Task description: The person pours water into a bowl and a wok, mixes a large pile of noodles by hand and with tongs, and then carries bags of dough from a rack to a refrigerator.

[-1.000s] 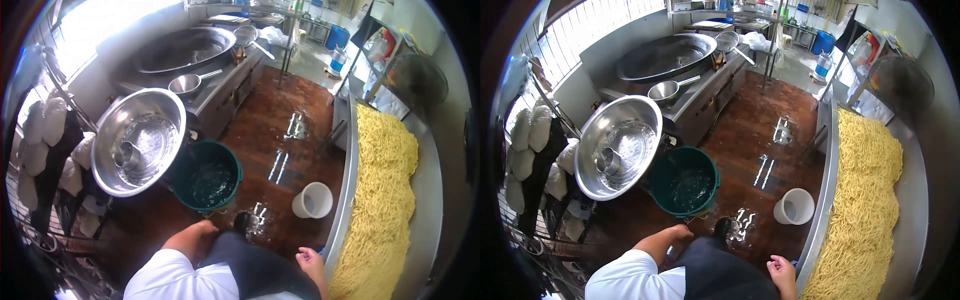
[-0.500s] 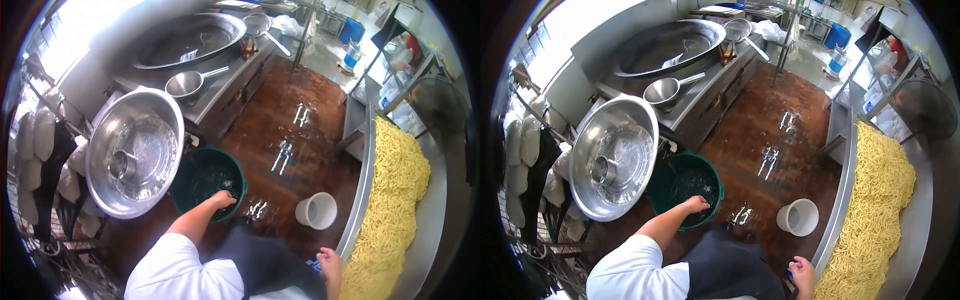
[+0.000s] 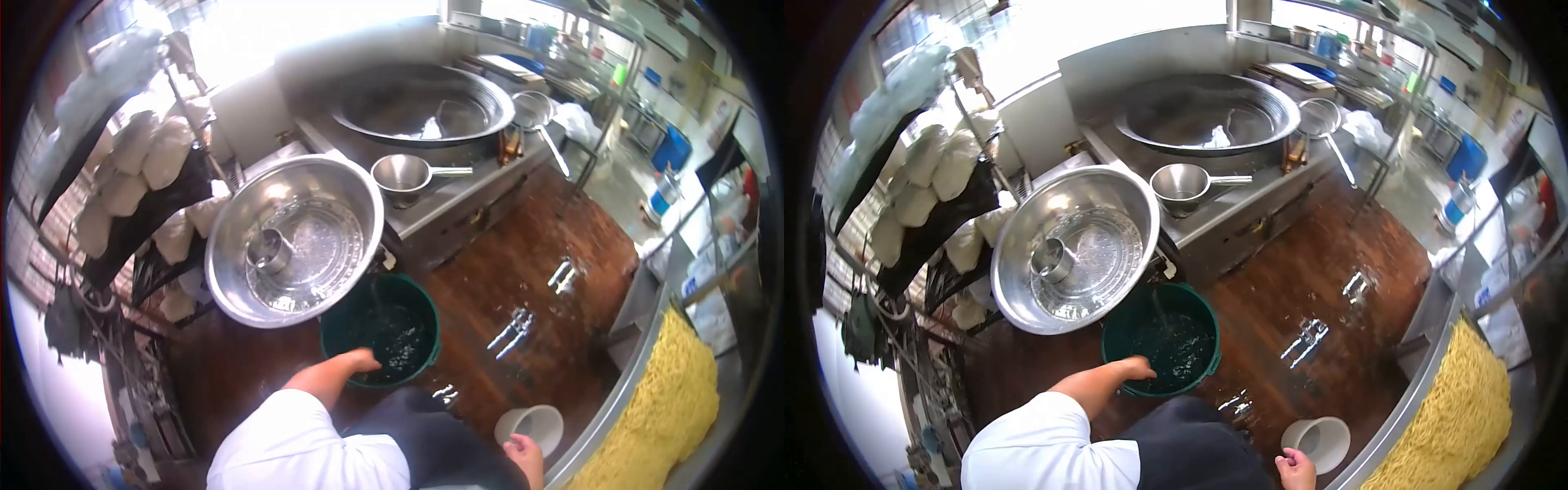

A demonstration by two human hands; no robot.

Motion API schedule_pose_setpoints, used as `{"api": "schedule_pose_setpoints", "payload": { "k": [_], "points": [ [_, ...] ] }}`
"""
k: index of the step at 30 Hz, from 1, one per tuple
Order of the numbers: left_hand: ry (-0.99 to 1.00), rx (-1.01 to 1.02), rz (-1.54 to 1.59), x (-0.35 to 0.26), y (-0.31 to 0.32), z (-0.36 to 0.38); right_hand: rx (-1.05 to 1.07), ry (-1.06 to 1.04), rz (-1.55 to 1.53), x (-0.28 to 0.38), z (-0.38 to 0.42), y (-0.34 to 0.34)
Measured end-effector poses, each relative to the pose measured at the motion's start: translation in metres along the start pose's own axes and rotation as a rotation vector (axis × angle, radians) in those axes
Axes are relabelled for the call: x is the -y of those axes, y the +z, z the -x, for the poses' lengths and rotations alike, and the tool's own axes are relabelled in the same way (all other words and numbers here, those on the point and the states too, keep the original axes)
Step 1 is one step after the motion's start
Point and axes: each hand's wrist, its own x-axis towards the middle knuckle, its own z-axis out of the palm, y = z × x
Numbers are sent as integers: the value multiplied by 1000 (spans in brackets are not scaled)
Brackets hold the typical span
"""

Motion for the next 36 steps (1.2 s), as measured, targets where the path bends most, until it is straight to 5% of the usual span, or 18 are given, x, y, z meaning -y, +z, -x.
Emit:
{"api": "schedule_pose_setpoints", "payload": {
  "k": [5,8,13,18,22,26,31,36],
  "points": [
    [-383,-106,144,2,16,72,39,-154,79,1,-48,-50],
    [-252,12,25,-1,43,70,13,-194,116,-6,-64,-72],
    [-31,-127,158,-49,47,84,-29,-288,204,-26,-91,-73],
    [31,-137,206,-35,34,98,38,-223,230,53,-49,-13],
    [146,-237,183,28,35,103,104,-284,207,42,-46,56],
    [117,11,264,99,18,140,280,-256,243,82,1,138],
    [-75,-64,169,211,57,135,556,-122,238,98,29,213],
    [-192,14,324,269,75,153,414,-355,477,135,41,224]
  ]
}}
